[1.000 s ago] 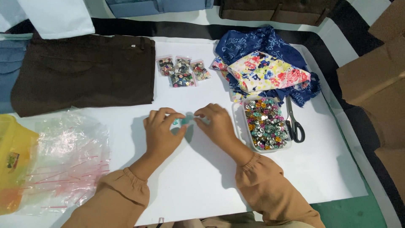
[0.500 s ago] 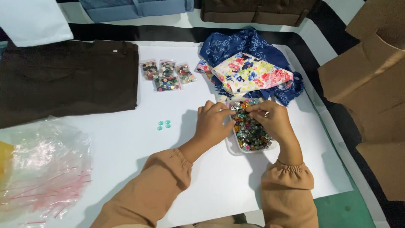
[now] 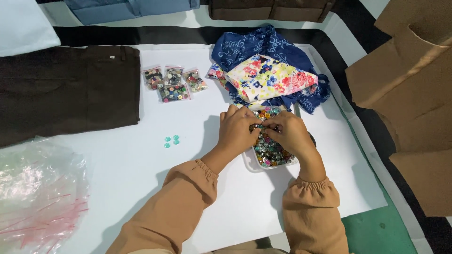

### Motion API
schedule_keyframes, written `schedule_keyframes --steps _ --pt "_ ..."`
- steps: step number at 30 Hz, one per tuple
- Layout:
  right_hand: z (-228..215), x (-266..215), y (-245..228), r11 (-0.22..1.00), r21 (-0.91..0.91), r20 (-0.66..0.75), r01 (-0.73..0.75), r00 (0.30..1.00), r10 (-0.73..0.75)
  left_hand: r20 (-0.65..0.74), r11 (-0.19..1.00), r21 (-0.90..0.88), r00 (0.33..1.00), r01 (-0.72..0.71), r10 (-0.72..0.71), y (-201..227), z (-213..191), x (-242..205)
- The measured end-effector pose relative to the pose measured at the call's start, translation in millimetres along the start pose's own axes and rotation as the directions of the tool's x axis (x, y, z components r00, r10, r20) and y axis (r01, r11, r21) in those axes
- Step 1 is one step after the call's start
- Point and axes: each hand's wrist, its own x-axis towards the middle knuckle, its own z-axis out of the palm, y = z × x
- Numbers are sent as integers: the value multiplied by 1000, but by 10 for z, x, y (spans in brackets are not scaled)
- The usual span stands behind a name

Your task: The person sorts various buttons by hand from a container, arranging them on a table and placing specific ones into small plastic bags.

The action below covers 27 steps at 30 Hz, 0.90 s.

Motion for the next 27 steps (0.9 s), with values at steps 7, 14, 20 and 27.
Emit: schedule_keyframes --steps 7,14,20,27 --pt "6 10 83 999 19 -19 36 999 -35 -6 998 28 999 -49 49 27 -17 -9" --pt "-50 -3 6 1000 -13 -25 12 1000 -13 -22 997 44 998 -61 62 6 38 26" --pt "-24 24 66 998 -34 -38 58 997 -60 -89 991 45 988 -123 126 -49 108 34" --pt "-3 12 80 1000 -26 -116 17 993 -20 -181 980 88 964 -181 194 0 54 15"
